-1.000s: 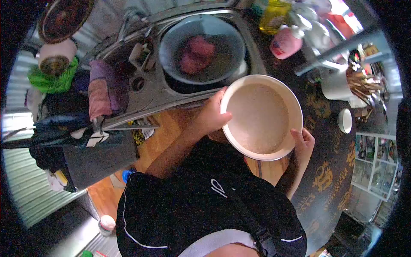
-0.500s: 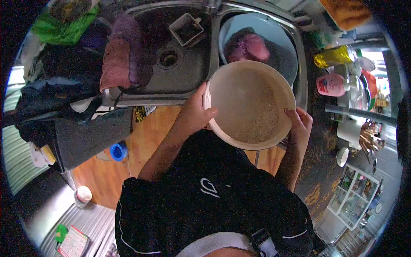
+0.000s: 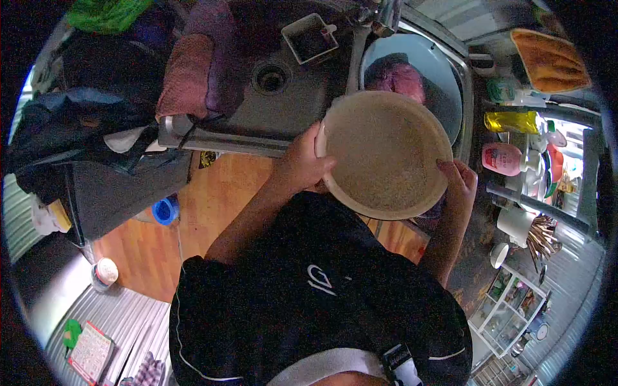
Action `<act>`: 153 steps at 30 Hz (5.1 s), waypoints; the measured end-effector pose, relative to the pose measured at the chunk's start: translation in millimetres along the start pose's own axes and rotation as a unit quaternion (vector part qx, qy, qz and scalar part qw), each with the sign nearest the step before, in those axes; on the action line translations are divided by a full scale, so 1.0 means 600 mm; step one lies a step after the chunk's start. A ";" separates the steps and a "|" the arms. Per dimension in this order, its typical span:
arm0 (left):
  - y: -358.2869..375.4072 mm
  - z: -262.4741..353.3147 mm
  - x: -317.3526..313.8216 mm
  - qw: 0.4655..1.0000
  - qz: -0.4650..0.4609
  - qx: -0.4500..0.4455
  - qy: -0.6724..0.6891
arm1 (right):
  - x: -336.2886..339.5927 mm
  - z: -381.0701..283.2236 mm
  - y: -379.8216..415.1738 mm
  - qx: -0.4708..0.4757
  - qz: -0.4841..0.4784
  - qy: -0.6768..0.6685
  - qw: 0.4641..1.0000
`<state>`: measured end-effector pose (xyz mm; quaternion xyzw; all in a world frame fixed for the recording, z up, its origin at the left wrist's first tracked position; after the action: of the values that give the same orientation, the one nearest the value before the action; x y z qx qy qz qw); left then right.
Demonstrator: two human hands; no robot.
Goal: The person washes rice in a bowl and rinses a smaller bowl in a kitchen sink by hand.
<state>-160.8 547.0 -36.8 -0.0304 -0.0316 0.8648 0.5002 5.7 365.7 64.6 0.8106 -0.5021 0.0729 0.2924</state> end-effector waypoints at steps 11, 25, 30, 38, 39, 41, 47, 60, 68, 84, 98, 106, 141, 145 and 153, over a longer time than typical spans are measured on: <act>-0.010 -0.005 0.015 0.995 -0.026 0.096 -0.014 | -0.012 -0.022 -0.011 -0.019 0.012 0.048 0.999; -0.018 -0.017 0.016 0.994 -0.019 0.105 0.009 | -0.024 -0.034 -0.038 -0.020 -0.025 0.023 0.999; -0.018 -0.031 0.014 0.994 -0.025 0.103 0.040 | -0.017 -0.039 -0.051 -0.013 -0.007 0.055 0.998; -0.017 -0.050 0.014 0.990 -0.038 0.123 0.057 | -0.024 -0.046 -0.055 0.009 -0.005 0.084 0.996; -0.017 -0.049 0.014 0.990 -0.040 0.116 0.072 | -0.025 -0.047 -0.055 0.003 -0.005 0.087 0.996; -0.018 -0.040 0.014 0.989 -0.043 0.110 0.088 | -0.031 -0.053 -0.049 -0.004 -0.005 0.089 0.996; -0.013 -0.015 0.021 0.973 -0.056 0.213 0.062 | -0.046 -0.066 -0.044 -0.015 -0.023 0.086 0.996; -0.009 -0.029 0.024 0.978 -0.052 0.195 0.052 | -0.048 -0.078 -0.048 0.023 0.000 0.091 0.996; -0.009 -0.016 0.033 0.976 -0.041 0.211 0.028 | -0.054 -0.092 -0.039 0.037 0.017 0.088 0.995; -0.012 -0.058 0.027 0.983 -0.049 0.163 0.067 | -0.066 -0.099 -0.055 0.012 0.010 0.183 0.983; -0.007 -0.056 0.025 0.968 -0.038 0.217 0.121 | -0.072 -0.108 -0.056 0.041 0.017 0.185 0.982; -0.005 -0.050 0.027 0.964 -0.040 0.238 0.109 | -0.060 -0.091 -0.074 0.040 0.029 0.186 0.981; 0.002 -0.058 0.022 0.963 -0.040 0.232 0.129 | -0.078 -0.119 -0.059 0.059 0.008 0.206 0.977; -0.019 -0.042 0.019 0.993 -0.022 0.109 0.029 | -0.044 -0.078 -0.059 0.014 -0.017 0.181 0.983; -0.053 0.053 -0.015 0.994 -0.044 -0.048 -0.090 | 0.037 0.020 0.006 -0.006 -0.016 -0.003 1.000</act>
<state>-131.8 554.4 -2.2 0.0254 -0.1194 0.8384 0.5312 11.0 340.9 65.2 0.8167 -0.4907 0.0631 0.2969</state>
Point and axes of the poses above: each hand's wrist, its own y-axis away from the middle knuckle, its own x-axis out of the back of the hand, z = x × y, the point moved 9 cm from there along -y, towards the middle knuckle, and after that the axes turned 13 degrees about -x, right-handed, at the moved point
